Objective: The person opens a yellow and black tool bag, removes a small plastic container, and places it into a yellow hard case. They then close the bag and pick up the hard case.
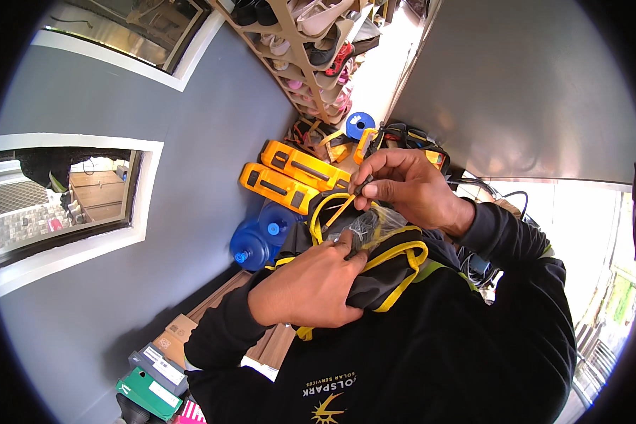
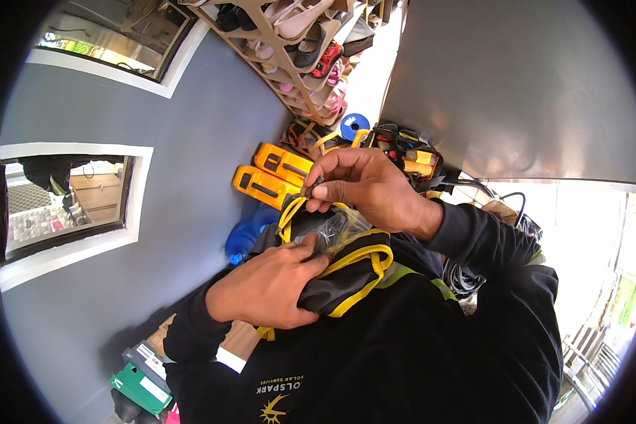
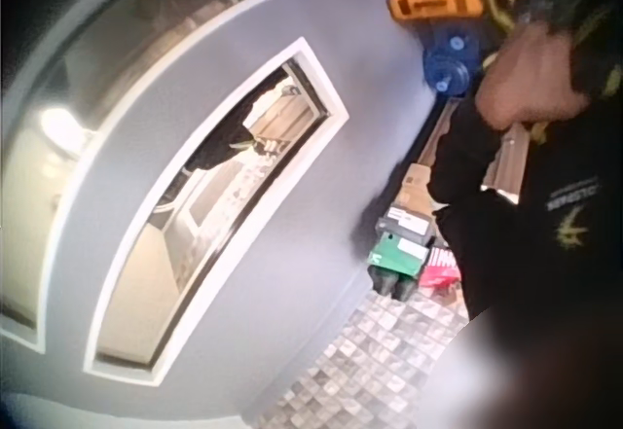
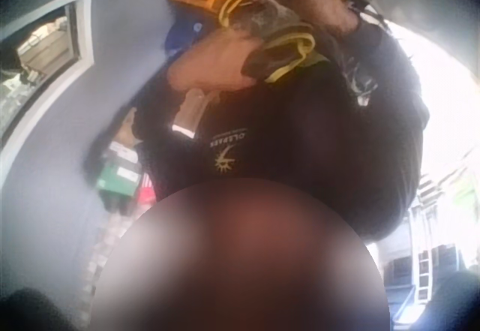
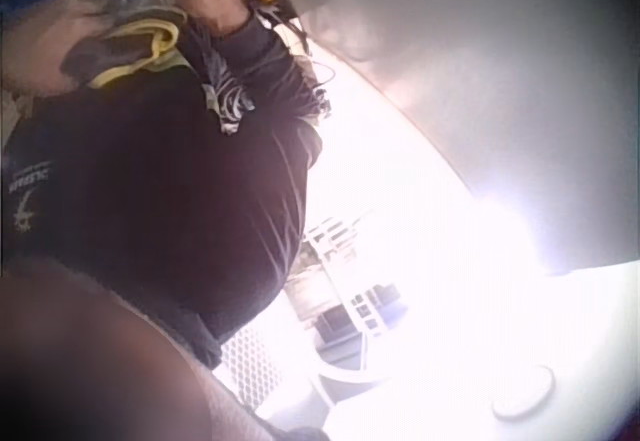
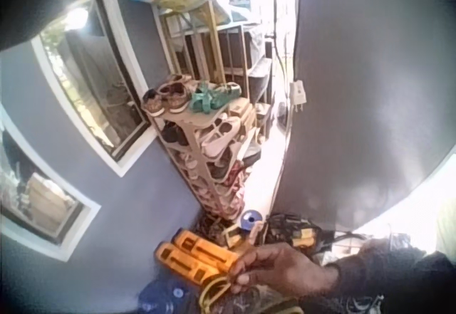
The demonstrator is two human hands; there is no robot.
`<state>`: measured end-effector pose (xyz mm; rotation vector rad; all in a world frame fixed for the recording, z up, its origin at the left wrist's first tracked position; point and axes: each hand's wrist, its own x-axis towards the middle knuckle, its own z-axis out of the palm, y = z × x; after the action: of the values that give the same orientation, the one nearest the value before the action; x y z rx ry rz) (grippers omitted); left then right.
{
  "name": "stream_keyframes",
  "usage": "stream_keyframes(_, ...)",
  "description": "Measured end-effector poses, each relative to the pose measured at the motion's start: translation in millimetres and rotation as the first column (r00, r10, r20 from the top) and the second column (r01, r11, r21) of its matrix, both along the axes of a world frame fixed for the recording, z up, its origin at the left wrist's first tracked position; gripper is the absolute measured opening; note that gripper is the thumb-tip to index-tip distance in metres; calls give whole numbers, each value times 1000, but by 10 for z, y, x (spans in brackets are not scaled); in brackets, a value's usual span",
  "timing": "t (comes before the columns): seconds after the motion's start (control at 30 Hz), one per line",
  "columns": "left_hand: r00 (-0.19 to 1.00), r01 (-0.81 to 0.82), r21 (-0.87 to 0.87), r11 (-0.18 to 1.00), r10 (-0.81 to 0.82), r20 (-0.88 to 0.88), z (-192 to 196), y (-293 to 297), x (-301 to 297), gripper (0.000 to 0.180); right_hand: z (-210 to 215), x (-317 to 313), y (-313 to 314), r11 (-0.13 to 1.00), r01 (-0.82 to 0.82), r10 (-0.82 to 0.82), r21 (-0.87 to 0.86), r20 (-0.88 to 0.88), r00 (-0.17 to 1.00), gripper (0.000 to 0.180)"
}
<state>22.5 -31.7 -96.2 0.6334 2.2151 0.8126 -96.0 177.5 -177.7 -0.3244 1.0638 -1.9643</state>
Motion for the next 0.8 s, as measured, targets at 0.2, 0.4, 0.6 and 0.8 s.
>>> stream_keyframes(0.2,1000,-11,-2,1000,11,-1,-1,-11,14,71,31,48,8,999,25,-27,-20,-73,997,16)
stream_keyframes(0.4,1000,-25,6,1000,25,12,-2,-27,12,70,26,53,-12,999,36,-38,-16,-117,992,18)
stream_keyframes(0.6,999,-20,-14,1000,21,31,5,-35,-2,70,2,69,-19,995,26,2,101,-273,962,16)
stream_keyframes(0.8,999,-2,-33,999,3,33,8,-44,-33,74,-127,64,-77,879,179,306,443,-809,502,16)
